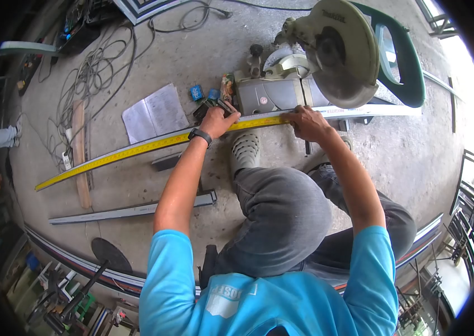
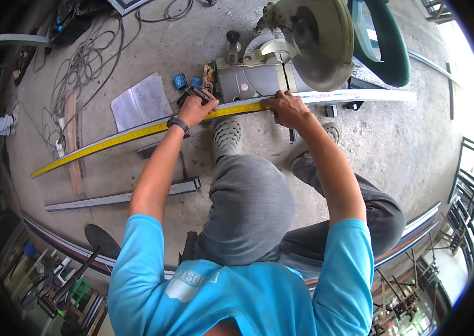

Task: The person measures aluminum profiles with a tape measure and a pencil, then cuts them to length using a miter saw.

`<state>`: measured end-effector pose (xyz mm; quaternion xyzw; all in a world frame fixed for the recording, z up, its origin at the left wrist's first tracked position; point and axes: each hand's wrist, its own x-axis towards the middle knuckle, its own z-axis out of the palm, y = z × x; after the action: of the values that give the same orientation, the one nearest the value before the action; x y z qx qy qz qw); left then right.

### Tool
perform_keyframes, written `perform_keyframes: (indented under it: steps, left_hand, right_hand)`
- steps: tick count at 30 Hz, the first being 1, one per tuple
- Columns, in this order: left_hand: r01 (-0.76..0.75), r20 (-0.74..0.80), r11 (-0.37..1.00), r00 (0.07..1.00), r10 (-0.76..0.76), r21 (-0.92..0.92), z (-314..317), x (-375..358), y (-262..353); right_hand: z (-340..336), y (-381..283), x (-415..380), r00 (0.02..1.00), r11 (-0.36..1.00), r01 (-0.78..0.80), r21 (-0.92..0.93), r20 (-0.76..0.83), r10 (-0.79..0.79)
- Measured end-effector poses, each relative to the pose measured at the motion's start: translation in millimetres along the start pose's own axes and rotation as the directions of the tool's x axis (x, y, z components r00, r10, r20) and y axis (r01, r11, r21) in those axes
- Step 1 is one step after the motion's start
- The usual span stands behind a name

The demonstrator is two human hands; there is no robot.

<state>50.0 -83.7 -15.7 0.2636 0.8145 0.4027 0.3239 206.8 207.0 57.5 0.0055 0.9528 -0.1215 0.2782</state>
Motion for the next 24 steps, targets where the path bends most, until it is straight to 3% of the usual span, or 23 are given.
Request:
perform_keyframes:
  steps: [3,18,21,24]
  left_hand:
    - [0.015,0.018,0.997,1.0,-0.014,-0.078,7,2,12]
    - [-0.094,0.02,0.991,0.996,0.092,0.098,29,21,23]
    - [0.005,0.002,1.0,1.0,-0.005,-0.011,17,19,19]
    - [0.077,0.033,0.994,0.996,-0.08,0.076,2,16,3]
  right_hand:
    - [-1,-1,1,1.0,1.0,-0.015,-0.007,0.013,0.015]
    - [2,1,2,1.0,1.0,-0.02,-0.005,0.017,0.02]
    - [2,2,1,1.0,1.0,-0.015,-0.004,0.009,0.015]
    - [4,3,0,1.0,1.0,-0.014,0.0,0.012,0.014]
